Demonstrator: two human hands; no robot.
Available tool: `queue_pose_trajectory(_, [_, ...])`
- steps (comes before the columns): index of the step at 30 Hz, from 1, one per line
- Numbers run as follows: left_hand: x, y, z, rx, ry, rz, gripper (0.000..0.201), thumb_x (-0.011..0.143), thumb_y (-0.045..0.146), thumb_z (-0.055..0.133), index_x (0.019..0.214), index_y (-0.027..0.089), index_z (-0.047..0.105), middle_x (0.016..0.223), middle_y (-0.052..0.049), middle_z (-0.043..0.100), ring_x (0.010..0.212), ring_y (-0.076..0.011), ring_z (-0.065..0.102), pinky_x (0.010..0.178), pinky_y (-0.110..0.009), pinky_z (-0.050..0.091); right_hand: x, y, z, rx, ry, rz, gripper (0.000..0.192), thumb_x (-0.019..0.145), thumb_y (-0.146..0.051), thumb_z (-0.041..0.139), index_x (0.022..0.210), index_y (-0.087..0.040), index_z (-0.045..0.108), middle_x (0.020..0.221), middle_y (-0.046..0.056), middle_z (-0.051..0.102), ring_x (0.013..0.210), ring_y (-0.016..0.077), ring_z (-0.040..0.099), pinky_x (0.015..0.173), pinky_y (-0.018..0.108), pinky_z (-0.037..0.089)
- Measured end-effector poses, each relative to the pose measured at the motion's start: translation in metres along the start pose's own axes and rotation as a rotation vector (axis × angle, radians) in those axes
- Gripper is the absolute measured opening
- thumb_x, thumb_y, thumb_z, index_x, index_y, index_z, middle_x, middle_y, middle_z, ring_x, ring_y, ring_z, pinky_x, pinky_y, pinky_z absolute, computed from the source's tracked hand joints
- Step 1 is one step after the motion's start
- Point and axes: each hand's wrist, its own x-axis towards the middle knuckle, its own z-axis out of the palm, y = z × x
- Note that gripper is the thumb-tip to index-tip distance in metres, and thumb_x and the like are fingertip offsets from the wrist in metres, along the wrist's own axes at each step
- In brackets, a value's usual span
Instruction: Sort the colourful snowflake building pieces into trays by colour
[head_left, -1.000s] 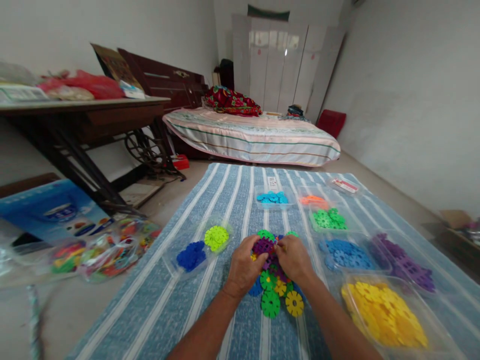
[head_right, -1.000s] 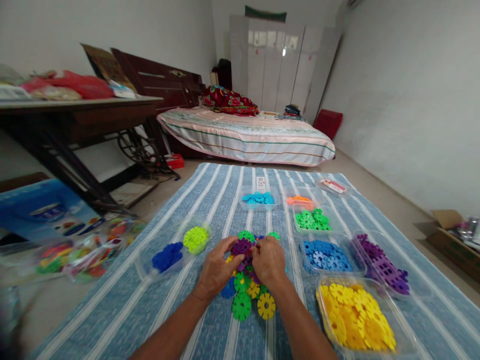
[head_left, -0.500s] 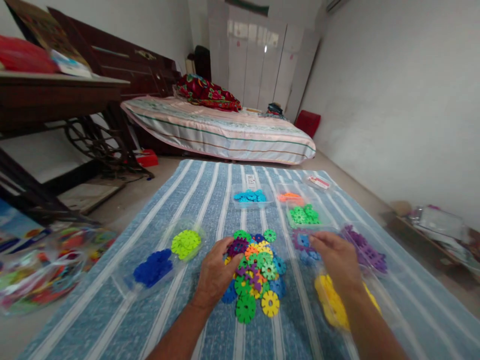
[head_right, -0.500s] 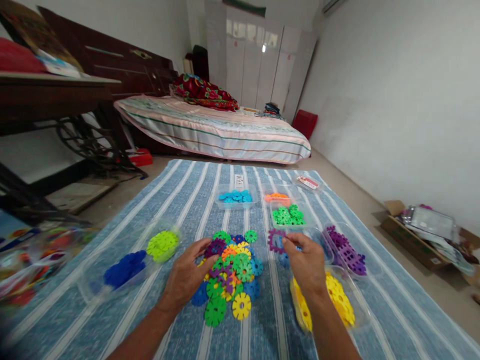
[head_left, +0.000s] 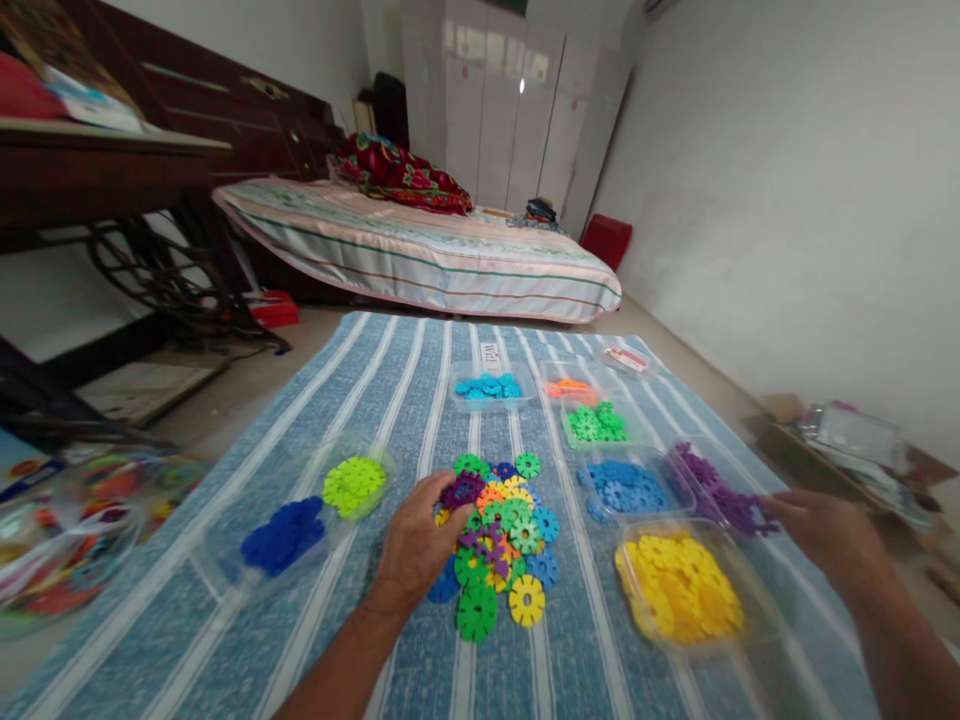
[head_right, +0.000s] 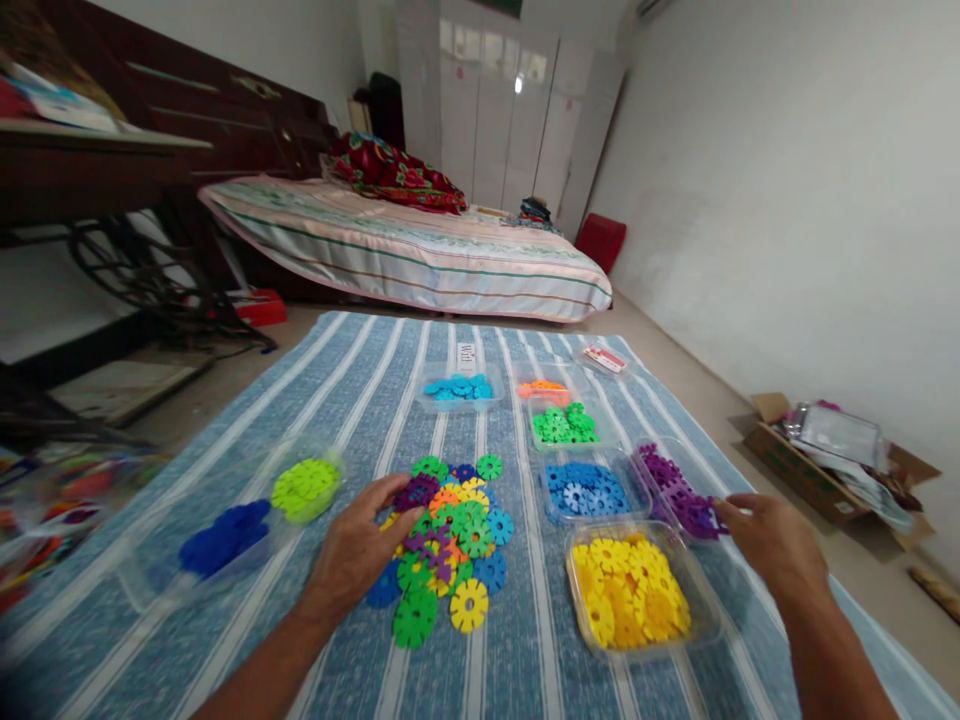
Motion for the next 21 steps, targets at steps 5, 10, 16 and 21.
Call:
queue_pose_trajectory(5, [-0.002, -0.001, 0.001, 0.005, -0.011, 0.009, 0.036, 0.076, 0.035, 0.057, 0.108, 0.019, 0.059, 0.113, -0.007, 0.065, 0.103, -0.0228, 0.062, 0.094, -0.040, 0.049, -0.022, -0.020, -0.001, -0.144, -0.005, -0.020, 0.051, 0.078, -0.051, 0.038, 0.099, -0.017, 0.070, 0.096, 0.014, 0.068, 0.082, 0.0308, 0.063, 0.064, 0.040, 0.046])
queue_pose_trajectory(10, [-0.004, -0.002, 0.001, 0.003, -0.009, 0.040, 0.036, 0.076, 0.031, 0.058, 0.109, 0.018, 0.059, 0.114, -0.009, 0.065, 0.104, -0.0231, 0.062, 0.093, -0.040, 0.050, -0.038, -0.054, -0.007, -0.169, 0.034, -0.191, 0.042, 0.078, -0.051, 0.042, 0.086, -0.022, 0.071, 0.087, 0.014, 0.069, 0.076, 0.0298, 0.063, 0.065, 0.041, 0.045])
queue_pose_trajectory(16, [-0.004, -0.001, 0.001, 0.004, -0.014, 0.026, 0.035, 0.076, 0.035, 0.057, 0.106, 0.017, 0.060, 0.113, -0.010, 0.065, 0.104, -0.0242, 0.063, 0.094, -0.041, 0.049, -0.019, -0.026, 0.002, -0.357, -0.165, -0.121, 0.028, 0.074, -0.044, 0.051, 0.083, -0.026, 0.071, 0.078, 0.010, 0.071, 0.073, 0.0311, 0.066, 0.061, 0.039, 0.043])
queue_pose_trajectory(21, [-0.002, -0.001, 0.001, 0.016, -0.020, 0.024, 0.036, 0.076, 0.037, 0.057, 0.106, 0.016, 0.060, 0.112, -0.010, 0.065, 0.104, -0.0246, 0.062, 0.095, -0.042, 0.049, -0.008, -0.001, 0.022, -0.199, -0.214, -0.214, 0.035, 0.074, -0.035, 0.049, 0.097, -0.020, 0.070, 0.085, 0.010, 0.072, 0.077, 0.0284, 0.067, 0.060, 0.034, 0.045])
